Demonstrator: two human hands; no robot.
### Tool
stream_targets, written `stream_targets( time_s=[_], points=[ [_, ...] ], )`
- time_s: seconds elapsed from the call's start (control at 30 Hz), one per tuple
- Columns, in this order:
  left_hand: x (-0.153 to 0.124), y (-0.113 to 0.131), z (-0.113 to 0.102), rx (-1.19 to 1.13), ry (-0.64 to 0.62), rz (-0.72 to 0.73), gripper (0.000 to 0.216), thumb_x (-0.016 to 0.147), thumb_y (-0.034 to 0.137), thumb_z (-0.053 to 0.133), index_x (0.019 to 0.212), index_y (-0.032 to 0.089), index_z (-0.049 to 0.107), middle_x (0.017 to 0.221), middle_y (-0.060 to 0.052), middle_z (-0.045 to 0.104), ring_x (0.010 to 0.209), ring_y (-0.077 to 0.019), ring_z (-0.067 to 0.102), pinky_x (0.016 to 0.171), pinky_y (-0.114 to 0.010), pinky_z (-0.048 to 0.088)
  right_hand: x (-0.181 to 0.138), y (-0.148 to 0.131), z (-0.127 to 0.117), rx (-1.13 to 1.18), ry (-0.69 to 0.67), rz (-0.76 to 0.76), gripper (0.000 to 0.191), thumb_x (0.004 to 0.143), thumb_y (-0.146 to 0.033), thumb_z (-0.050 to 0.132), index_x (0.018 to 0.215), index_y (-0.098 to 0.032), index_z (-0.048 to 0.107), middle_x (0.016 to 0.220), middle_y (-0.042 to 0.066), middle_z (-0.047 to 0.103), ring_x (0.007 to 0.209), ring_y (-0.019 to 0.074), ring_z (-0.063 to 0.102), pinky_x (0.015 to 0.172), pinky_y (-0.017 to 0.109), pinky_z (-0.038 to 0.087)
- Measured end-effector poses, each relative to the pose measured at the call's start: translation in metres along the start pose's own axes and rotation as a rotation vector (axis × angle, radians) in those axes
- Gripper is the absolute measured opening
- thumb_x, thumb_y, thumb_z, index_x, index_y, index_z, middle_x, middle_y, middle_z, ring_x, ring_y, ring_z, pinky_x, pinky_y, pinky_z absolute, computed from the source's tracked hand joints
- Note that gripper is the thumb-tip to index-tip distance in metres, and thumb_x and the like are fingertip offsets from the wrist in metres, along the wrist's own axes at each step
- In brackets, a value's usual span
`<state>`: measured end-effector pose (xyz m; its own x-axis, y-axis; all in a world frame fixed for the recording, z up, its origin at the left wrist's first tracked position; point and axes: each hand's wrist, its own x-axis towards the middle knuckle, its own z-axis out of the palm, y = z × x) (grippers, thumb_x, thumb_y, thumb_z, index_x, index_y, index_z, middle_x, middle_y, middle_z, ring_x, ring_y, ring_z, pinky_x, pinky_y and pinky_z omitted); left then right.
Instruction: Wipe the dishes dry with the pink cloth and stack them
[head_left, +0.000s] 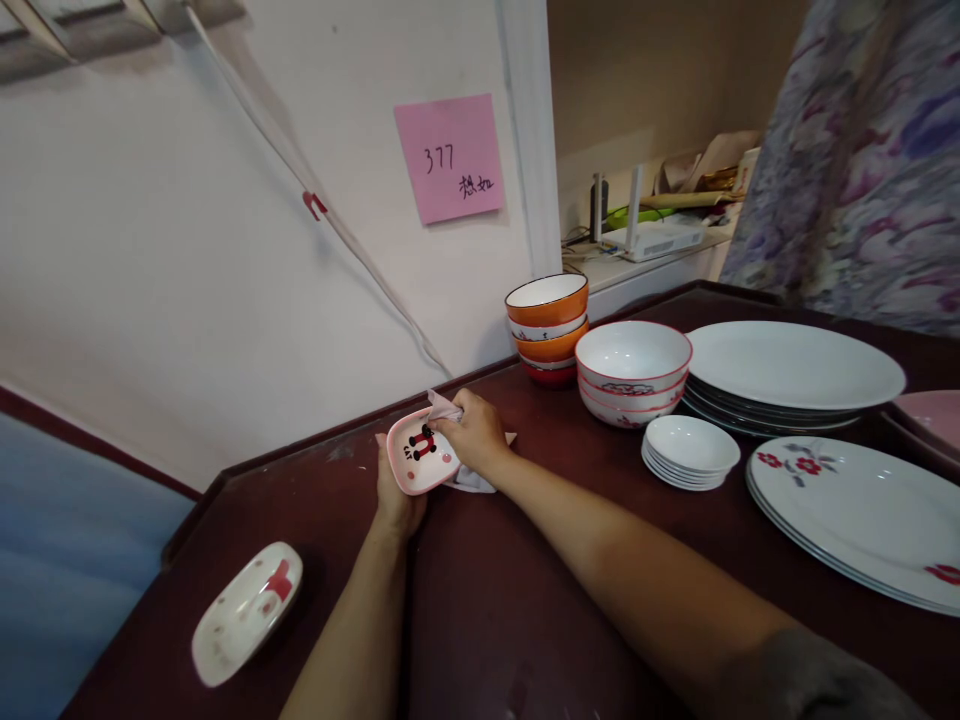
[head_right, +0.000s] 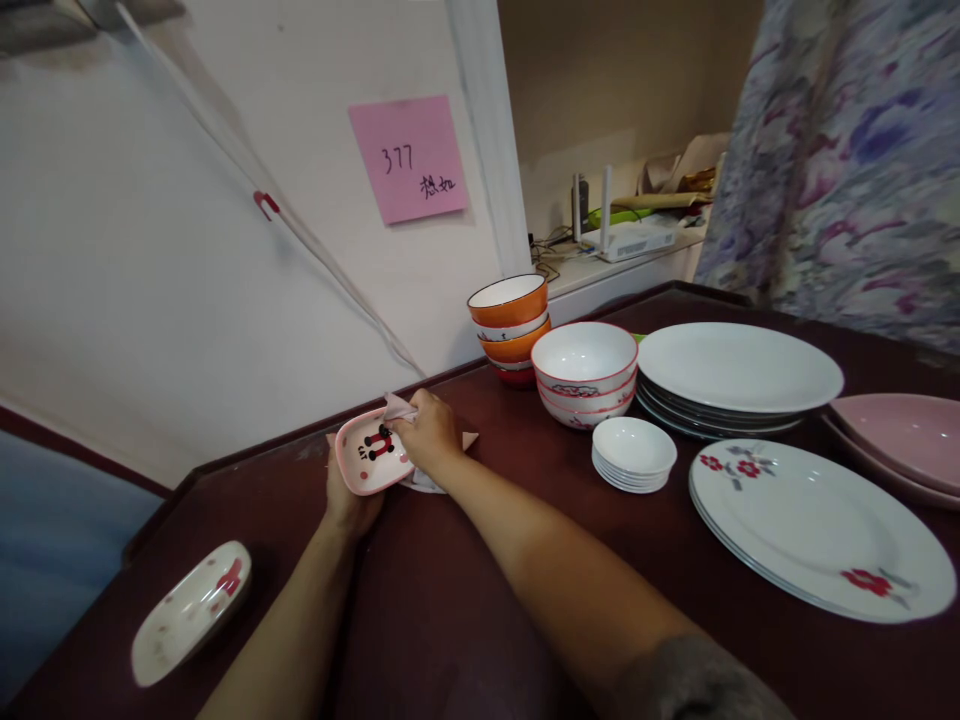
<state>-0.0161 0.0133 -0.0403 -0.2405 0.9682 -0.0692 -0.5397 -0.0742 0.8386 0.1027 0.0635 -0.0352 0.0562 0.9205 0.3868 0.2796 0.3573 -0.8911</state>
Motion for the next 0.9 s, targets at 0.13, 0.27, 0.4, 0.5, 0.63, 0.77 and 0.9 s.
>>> stream_targets(
  time_s=[0.13,0.27,0.4,0.5,0.63,0.77,0.9],
  points=[
    [-0.001,-0.001,-0.002,0.022,-0.097,-0.022,0.063,0.088,0.064,0.037,0.108,0.013,0.068,0.102,-0.014,0.072,0.102,-0.0287,0.065,0.089,-0.042,0.051,0.002,0.000,-0.004,-0.035,0.014,-0.084,0.024,0.069,-0.028,0.074,0.073,-0.021,0.051,0.073,-0.002,0.055,0.069,0.0157,0.050,0.062,0.026,0.032],
    [-0.001,-0.002,-0.007,0.027,-0.185,-0.030,0.062,0.084,0.065,0.046,0.110,0.013,0.067,0.105,-0.014,0.071,0.102,-0.0305,0.064,0.088,-0.044,0.051,0.003,0.001,-0.006,-0.031,0.004,-0.197,0.015,0.075,-0.023,0.067,0.082,-0.021,0.054,0.084,0.000,0.057,0.077,0.0166,0.052,0.068,0.027,0.037],
    [0.001,-0.004,-0.010,0.065,-0.200,-0.031,0.058,0.082,0.062,0.051,0.107,0.013,0.068,0.102,-0.014,0.071,0.099,-0.0307,0.064,0.085,-0.043,0.052,-0.001,-0.002,-0.013,-0.216,0.006,-0.413,0.016,0.079,-0.013,0.058,0.092,-0.022,0.058,0.094,0.004,0.057,0.090,0.0197,0.050,0.076,0.030,0.038],
    [0.000,-0.005,-0.006,0.087,-0.204,0.028,0.053,0.083,0.058,0.053,0.103,0.012,0.069,0.101,-0.012,0.071,0.099,-0.0290,0.064,0.085,-0.041,0.052,-0.005,-0.007,-0.017,-0.393,0.005,-0.633,0.017,0.086,-0.013,0.051,0.093,-0.023,0.062,0.096,0.005,0.059,0.091,0.0214,0.048,0.076,0.033,0.035],
    [-0.003,-0.004,0.001,0.094,-0.165,0.146,0.036,0.080,0.042,0.063,0.102,0.014,0.069,0.100,-0.007,0.071,0.098,-0.0234,0.063,0.086,-0.034,0.050,-0.008,-0.011,-0.017,-0.445,-0.021,-0.869,0.019,0.095,-0.025,0.046,0.094,-0.024,0.065,0.099,0.004,0.061,0.091,0.0210,0.047,0.077,0.035,0.032],
    [-0.005,-0.001,0.003,0.090,-0.186,0.103,0.032,0.079,0.035,0.063,0.103,0.015,0.068,0.096,-0.006,0.071,0.094,-0.0231,0.064,0.082,-0.034,0.052,-0.007,-0.011,-0.015,-0.387,-0.046,-0.752,0.014,0.089,-0.021,0.053,0.096,-0.024,0.065,0.098,0.005,0.062,0.091,0.0210,0.047,0.076,0.034,0.032],
    [-0.006,0.001,0.001,0.103,-0.180,-0.005,0.047,0.085,0.053,0.053,0.103,0.013,0.069,0.091,-0.011,0.071,0.088,-0.0273,0.066,0.075,-0.040,0.055,-0.002,0.000,-0.011,-0.224,-0.036,-0.485,0.009,0.083,-0.018,0.059,0.091,-0.021,0.062,0.094,0.004,0.059,0.090,0.0202,0.049,0.076,0.031,0.036]
  ],
)
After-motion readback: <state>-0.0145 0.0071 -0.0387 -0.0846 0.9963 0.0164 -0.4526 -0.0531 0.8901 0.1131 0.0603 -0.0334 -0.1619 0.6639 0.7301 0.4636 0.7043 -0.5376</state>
